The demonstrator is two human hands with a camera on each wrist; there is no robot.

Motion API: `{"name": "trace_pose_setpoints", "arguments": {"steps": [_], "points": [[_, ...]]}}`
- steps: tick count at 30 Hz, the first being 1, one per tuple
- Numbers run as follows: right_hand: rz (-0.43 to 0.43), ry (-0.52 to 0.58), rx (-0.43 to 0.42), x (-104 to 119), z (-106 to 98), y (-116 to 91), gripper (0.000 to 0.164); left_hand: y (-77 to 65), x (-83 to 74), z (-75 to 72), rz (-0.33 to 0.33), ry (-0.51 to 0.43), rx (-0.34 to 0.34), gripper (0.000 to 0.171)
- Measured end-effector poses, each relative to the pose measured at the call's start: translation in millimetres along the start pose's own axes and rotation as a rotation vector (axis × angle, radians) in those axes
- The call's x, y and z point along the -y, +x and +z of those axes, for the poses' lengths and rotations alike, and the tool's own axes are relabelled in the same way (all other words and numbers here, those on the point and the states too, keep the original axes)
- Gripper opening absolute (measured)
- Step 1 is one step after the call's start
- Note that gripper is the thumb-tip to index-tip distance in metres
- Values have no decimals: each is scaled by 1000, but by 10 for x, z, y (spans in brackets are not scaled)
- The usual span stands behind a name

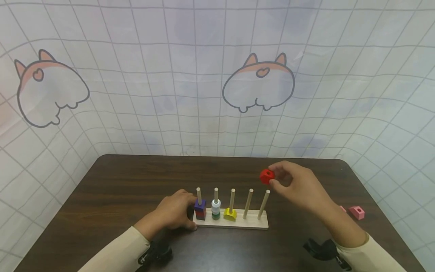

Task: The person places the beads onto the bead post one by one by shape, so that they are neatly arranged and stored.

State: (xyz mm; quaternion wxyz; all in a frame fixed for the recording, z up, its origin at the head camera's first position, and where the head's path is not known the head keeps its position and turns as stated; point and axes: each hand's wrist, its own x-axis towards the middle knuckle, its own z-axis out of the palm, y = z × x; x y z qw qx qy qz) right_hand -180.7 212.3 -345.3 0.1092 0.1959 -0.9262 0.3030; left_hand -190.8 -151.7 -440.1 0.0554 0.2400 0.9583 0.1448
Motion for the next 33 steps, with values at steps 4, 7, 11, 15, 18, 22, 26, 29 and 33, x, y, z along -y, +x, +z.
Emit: {"name": "trace_pose_setpoints", "arguments": {"steps": [4, 7, 11, 15, 18, 22, 26, 29, 33], "points": [[-4, 45, -1, 116, -27, 2, 31, 3, 0, -2, -3, 4, 1, 55], [-12, 77, 0, 199, -24, 3, 30, 3, 0, -2, -5, 6, 1, 56], [-25, 92, 9, 280, 6, 14, 29, 5, -2, -1, -10, 9, -1, 56], [-39, 94, 20, 331, 42, 24, 30, 6, -3, 0, -12, 7, 0, 55], [-52, 102, 14, 365, 71, 32, 30, 7, -1, 3, -10, 5, 1, 55], [-78, 114, 12, 417, 121, 40, 30, 6, -1, 1, -11, 1, 3, 55], [-93, 134, 19, 472, 169, 40, 30, 6, 1, 4, -8, -1, 2, 56], [-98, 150, 21, 506, 205, 40, 30, 5, 1, 5, -4, -1, -1, 55], [-113, 161, 19, 546, 254, 41, 31, 3, 1, 6, -2, 0, -3, 55]]}}
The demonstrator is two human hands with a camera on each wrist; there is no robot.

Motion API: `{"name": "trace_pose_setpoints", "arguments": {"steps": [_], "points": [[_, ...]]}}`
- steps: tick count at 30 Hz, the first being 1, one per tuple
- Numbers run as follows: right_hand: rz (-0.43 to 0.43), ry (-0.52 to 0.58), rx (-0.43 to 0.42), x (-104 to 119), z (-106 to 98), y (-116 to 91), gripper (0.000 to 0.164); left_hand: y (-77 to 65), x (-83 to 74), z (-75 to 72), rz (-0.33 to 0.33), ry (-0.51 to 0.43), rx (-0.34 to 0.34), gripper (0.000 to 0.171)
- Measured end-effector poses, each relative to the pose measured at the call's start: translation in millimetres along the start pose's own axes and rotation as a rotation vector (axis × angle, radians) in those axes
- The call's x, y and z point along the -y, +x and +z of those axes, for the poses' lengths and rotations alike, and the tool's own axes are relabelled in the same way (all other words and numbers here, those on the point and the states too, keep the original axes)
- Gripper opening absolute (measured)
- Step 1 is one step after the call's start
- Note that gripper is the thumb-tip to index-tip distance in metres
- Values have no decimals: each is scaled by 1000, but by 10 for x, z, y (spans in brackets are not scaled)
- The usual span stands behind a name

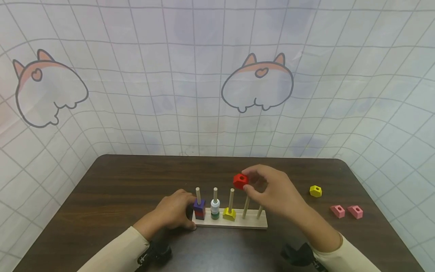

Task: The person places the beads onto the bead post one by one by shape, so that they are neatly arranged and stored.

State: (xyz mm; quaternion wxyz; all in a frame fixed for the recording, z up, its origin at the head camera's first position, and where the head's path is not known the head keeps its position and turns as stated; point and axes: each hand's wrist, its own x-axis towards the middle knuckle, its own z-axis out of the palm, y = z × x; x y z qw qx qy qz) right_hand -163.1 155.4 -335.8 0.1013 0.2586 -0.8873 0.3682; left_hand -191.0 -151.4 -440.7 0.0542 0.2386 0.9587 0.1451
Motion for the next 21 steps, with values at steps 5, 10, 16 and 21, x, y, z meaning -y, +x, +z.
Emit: {"name": "trace_pose_setpoints", "arguments": {"steps": [5, 10, 16, 21], "points": [[-15, 11, 2, 31, 62, 15, 32, 0, -4, 4, -6, -2, 0, 56], [-5, 21, 11, 53, 123, 11, 32, 2, 1, 8, -12, -5, 1, 57], [6, 26, 6, 64, 193, -6, 32, 2, 8, 9, -9, -9, 5, 56], [4, 16, 7, 78, 238, -21, 32, -3, 6, 5, -3, -10, 3, 54]]}}
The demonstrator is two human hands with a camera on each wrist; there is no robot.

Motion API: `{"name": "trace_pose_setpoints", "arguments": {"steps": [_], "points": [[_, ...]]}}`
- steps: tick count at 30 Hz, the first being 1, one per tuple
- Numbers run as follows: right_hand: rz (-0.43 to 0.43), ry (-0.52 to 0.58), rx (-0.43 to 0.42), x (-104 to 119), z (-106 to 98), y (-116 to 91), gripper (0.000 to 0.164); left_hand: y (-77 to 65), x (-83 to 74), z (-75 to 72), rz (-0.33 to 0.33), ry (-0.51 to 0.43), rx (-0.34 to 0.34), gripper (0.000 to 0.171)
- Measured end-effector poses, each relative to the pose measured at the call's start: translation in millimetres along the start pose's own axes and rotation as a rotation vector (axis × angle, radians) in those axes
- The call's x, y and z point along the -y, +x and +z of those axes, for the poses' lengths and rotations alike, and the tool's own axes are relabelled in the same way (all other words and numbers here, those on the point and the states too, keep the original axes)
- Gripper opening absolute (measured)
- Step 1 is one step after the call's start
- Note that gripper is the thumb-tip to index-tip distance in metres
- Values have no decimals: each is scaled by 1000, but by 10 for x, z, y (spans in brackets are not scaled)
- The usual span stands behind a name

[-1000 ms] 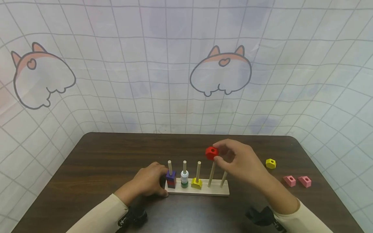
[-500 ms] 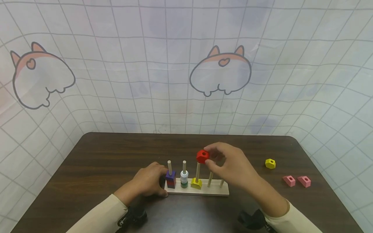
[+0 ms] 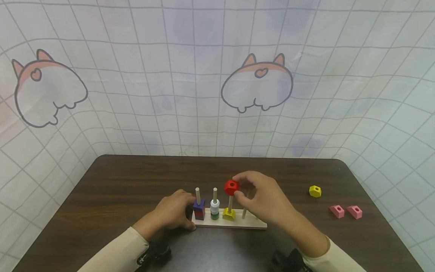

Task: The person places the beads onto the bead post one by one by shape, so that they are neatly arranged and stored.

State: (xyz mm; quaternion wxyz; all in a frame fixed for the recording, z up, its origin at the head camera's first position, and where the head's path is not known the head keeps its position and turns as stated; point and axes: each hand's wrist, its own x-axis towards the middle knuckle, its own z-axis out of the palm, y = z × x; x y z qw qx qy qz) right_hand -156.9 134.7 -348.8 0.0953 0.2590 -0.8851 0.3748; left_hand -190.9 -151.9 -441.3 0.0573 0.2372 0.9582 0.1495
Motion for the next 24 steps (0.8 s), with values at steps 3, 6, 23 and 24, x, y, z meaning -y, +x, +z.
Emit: {"name": "trace_pose_setpoints", "arguments": {"steps": [3, 6, 23, 24], "points": [[5, -17, -10, 19, 23, -17, 31, 2, 1, 2, 3, 3, -1, 54], [25, -44, -26, 48, 50, -34, 32, 2, -1, 0, 6, 1, -4, 54], [42, -32, -134, -22, 298, -138, 49, 4, 2, 3, 6, 14, -2, 55], [38, -20, -135, -45, 316, -145, 51, 7, 2, 4, 4, 16, -2, 55]]}}
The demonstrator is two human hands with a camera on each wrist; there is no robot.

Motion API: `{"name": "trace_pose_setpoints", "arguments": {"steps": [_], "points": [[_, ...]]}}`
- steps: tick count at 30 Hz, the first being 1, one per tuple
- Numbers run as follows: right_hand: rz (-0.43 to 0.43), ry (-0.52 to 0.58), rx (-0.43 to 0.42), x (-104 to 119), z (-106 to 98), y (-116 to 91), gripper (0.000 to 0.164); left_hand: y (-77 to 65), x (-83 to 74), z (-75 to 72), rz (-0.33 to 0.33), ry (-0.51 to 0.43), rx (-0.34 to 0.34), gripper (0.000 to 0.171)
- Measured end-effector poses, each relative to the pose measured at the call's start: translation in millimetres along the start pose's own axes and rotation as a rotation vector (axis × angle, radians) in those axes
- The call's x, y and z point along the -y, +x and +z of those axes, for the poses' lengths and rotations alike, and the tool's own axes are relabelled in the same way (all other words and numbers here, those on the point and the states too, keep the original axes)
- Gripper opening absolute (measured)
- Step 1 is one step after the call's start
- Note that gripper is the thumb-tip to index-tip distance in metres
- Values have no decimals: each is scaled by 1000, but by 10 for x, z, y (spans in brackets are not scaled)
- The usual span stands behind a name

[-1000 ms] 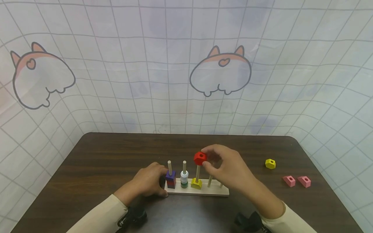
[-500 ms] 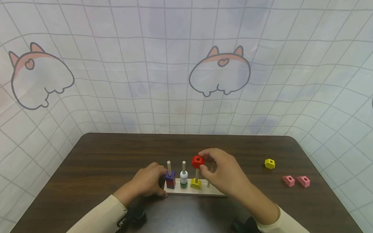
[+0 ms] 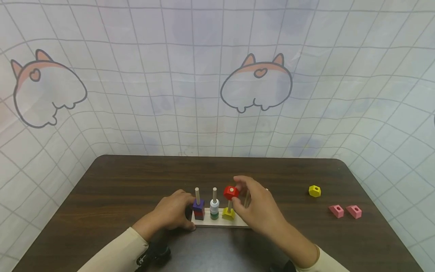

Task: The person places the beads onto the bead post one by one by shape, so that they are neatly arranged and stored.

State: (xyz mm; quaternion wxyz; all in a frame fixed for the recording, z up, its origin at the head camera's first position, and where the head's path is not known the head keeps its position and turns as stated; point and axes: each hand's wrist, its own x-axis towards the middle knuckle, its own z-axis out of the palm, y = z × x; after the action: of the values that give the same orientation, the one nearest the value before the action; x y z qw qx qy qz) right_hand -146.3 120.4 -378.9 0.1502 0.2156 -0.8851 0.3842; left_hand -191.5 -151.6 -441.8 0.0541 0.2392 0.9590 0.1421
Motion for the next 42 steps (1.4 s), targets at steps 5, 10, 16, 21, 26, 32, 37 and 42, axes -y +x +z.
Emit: {"name": "trace_pose_setpoints", "arguments": {"steps": [5, 10, 16, 21, 26, 32, 37, 42], "points": [[-26, 33, -23, -101, 88, -39, 72, 10, -3, -3, -9, 10, 2, 56], [18, 96, -43, -181, 180, -97, 96, 16, -3, -8, -11, 15, 8, 57], [101, 139, -4, -271, 292, -160, 108, 18, -5, -11, -19, 8, 15, 57], [74, 120, -13, -351, 363, -188, 107, 19, -4, -6, -23, 9, 15, 58], [24, 94, -20, -421, 423, -227, 104, 19, -4, -5, -21, 11, 14, 59], [1, 77, -17, -452, 449, -262, 105, 15, -6, -3, -22, 8, 13, 58], [47, 58, 25, -451, 450, -315, 105, 9, -8, 2, -22, 2, 12, 60], [111, 14, 160, -428, 377, -410, 105, 2, -10, 1, -18, -1, 10, 60]]}}
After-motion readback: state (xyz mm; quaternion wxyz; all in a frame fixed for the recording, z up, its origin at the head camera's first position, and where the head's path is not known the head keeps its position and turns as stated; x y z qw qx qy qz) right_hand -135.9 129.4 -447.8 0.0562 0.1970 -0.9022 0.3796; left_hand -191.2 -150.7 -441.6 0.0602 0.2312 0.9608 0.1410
